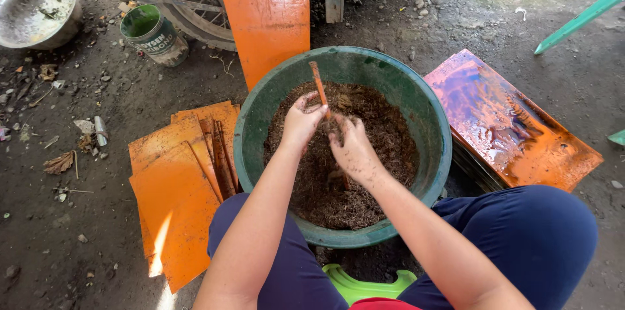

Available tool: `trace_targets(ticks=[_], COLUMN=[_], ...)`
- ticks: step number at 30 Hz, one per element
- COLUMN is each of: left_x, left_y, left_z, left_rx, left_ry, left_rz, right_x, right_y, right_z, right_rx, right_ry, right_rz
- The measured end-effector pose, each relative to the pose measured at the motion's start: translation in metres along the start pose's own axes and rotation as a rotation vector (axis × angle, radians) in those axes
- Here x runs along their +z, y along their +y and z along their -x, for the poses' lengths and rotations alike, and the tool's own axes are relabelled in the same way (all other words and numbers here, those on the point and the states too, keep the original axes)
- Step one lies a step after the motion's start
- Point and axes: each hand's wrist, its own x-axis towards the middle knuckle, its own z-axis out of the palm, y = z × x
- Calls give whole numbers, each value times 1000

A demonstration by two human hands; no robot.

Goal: The person sits on a low stool and repeatedly rubs orange rectangular planks with handfuls of fibrous material from a green basin. The person handles the planks one at a time, rubbing both sides and stacking them nearby.

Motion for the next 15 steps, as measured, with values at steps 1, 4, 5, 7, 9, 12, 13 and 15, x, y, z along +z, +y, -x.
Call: trace_targets(ticks=[1, 4, 5, 7, 9, 12, 13, 15], left_x=[0, -2, -4, -7, -12, -22, -25, -30], left_y=[-1, -9, -11, -16, -19, -18, -17, -17], left_z=[0, 0, 1, 5, 8, 14, 16, 21], left_rx=[57, 145, 120, 135, 219, 145, 105, 12], left_ry=[9, 67, 106, 122, 83, 247, 265, 302], left_rz=[-35, -194, -282, -265, -57, -398, -416, -451], right_x=[7, 33, 43, 65, 87, 116, 124, 140], right_y=[4, 23, 31, 50, 71, 102, 113, 131], right_z=[4, 15, 16, 19, 16, 14, 13, 11], right_rx=[-38, -194, -257, -370, -421, -487, -507, -494], right_ry=[31, 163, 208, 288, 314, 343, 350, 350], right_rz=[-22, -134, -143, -164, -181, -79, -22, 3])
